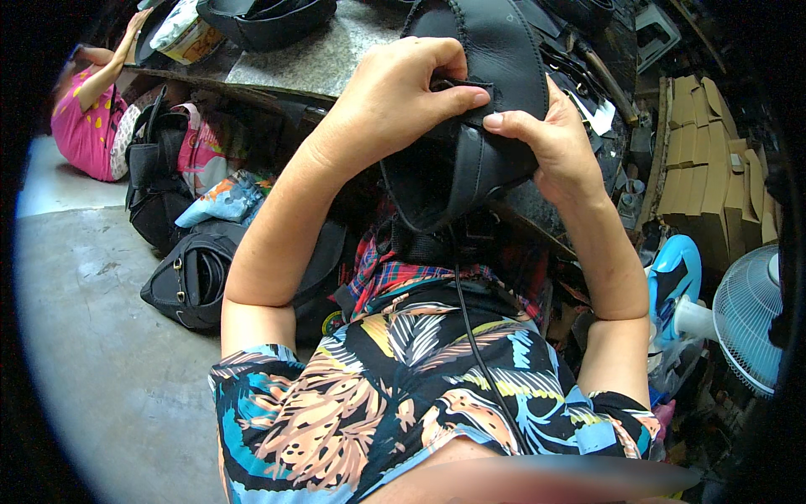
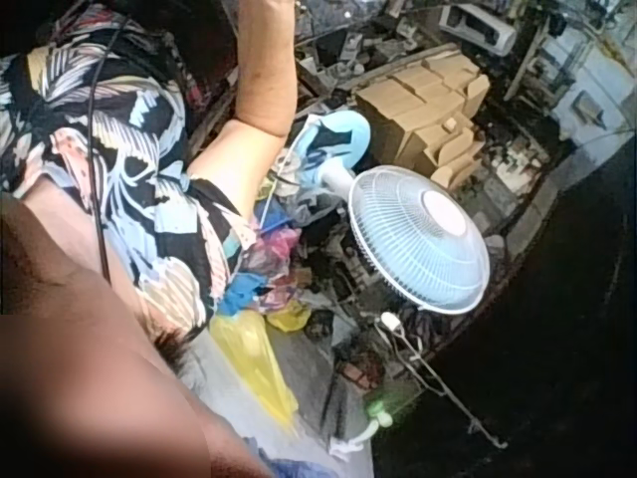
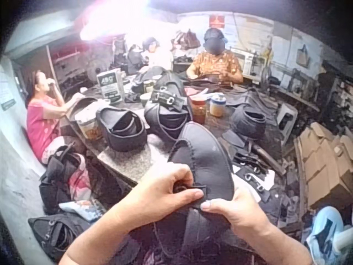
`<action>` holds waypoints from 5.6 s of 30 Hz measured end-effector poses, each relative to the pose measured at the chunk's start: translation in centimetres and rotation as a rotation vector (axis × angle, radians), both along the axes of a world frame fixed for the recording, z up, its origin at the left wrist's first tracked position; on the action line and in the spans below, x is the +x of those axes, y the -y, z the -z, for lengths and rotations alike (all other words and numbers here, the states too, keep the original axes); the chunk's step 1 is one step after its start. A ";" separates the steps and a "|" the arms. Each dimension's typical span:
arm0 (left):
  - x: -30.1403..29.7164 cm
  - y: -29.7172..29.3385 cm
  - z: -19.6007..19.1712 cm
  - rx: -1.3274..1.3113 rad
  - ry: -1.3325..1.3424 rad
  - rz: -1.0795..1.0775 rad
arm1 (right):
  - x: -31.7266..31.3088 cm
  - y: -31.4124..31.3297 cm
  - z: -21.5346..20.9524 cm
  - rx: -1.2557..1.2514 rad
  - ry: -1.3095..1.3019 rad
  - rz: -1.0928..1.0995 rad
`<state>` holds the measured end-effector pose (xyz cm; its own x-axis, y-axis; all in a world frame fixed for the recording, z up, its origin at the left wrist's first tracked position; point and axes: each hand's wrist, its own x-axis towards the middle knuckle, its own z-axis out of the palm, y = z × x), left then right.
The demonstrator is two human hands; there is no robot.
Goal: The person assembles black handbags by attaching metal buckles and straps to the bag bodies. They pick up buckles and straps from the table, thread them through slots on the bag, and secure them in place. The person handles multiple bags one at a time, repeating the attachment process for each.
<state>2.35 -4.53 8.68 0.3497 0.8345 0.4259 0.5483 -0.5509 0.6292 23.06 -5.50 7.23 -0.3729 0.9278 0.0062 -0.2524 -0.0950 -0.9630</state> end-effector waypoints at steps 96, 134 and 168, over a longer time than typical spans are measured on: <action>1.9 1.8 -0.7 0.619 -0.129 0.032 | 3.5 -6.1 2.3 0.063 -0.353 -0.034; -2.2 -2.8 5.9 -0.779 1.219 0.405 | 5.6 -7.2 2.4 -0.050 -0.459 -0.198; 0.3 -1.4 1.4 -0.664 1.215 0.393 | 7.2 -8.6 3.3 0.027 -0.121 0.148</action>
<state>2.62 -3.08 7.24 0.3089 0.9298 0.2001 -0.6197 0.0372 0.7839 30.23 3.06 3.90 -0.2271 0.9715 0.0686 -0.3759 -0.0225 -0.9264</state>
